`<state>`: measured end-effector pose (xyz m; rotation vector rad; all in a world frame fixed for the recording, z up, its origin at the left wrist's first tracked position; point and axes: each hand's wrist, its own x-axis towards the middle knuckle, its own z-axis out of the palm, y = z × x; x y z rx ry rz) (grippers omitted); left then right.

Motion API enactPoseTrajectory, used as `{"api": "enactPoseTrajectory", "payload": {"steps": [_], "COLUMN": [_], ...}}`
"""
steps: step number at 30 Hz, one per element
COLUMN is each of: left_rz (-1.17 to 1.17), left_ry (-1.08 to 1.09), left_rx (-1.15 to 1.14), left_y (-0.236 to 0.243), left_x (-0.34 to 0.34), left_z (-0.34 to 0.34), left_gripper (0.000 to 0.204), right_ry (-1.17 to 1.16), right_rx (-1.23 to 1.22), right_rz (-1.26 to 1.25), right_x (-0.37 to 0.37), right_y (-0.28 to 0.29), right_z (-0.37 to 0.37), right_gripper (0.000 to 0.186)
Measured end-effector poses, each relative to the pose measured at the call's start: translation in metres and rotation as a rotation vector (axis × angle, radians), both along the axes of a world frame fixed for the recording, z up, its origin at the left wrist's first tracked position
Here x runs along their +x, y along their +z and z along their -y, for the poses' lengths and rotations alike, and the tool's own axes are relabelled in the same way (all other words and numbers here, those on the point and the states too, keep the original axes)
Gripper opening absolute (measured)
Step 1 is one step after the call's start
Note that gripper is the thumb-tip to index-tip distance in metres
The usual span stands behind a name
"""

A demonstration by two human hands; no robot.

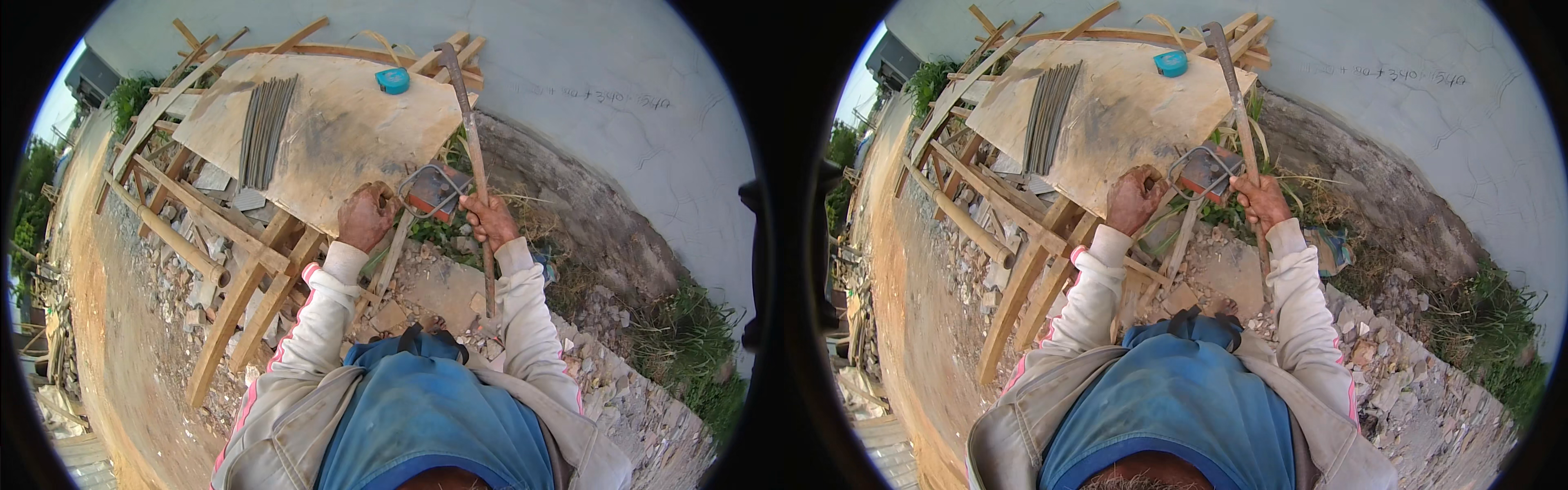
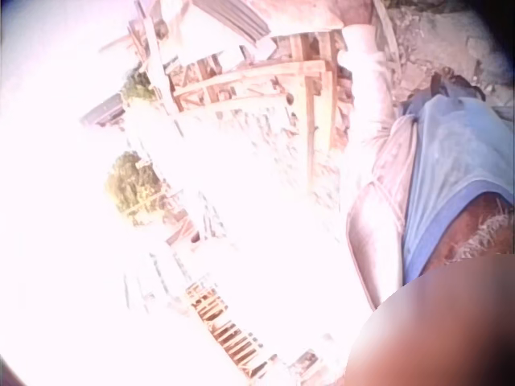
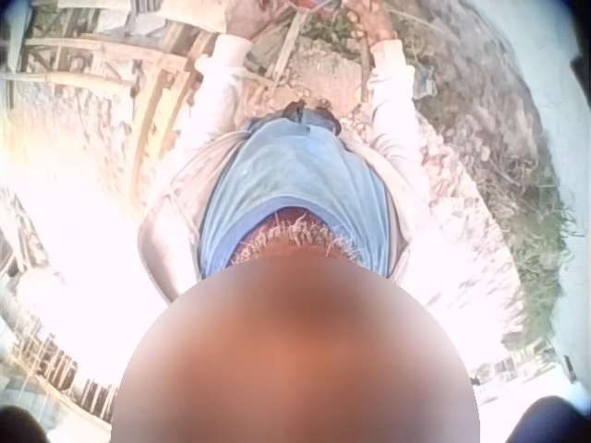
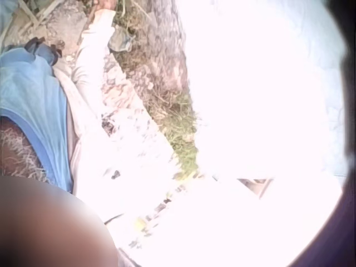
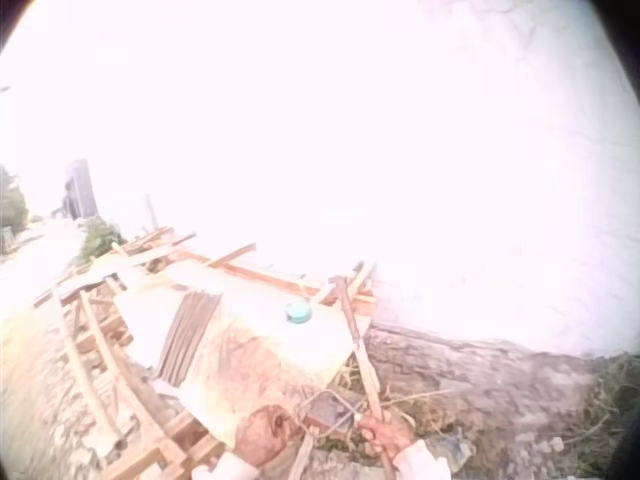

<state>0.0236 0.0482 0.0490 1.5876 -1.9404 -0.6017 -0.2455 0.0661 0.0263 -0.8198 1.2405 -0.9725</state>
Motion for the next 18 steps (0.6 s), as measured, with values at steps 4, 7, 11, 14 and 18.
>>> {"api": "enactPoseTrajectory", "payload": {"steps": [4,7,11,14,18], "left_rz": [0.067,0.111,0.113,0.184,0.251], "left_ry": [0.038,0.005,-0.003,0.032,0.050], "left_rx": [-0.299,-0.281,-0.177,-0.260,-0.306], "left_y": [-0.005,-0.014,-0.020,-0.023,-0.026], "left_x": [-0.024,-0.032,-0.033,-0.040,-0.050], "left_z": [0.012,0.017,0.014,0.015,0.022], "left_gripper": [0.023,0.020,0.020,0.020,0.020], "right_ry": [0.066,0.097,0.119,0.086,0.063], "right_rx": [0.005,0.033,0.043,0.041,-0.011], "right_rz": [0.033,0.026,0.068,0.096,0.166], "right_x": [-0.005,-0.007,-0.009,-0.008,-0.007], "right_y": [0.000,0.002,-0.002,-0.009,-0.017], "right_z": [0.002,0.006,0.012,0.014,0.016], "right_gripper": [0.025,0.025,0.024,0.022,0.021]}}
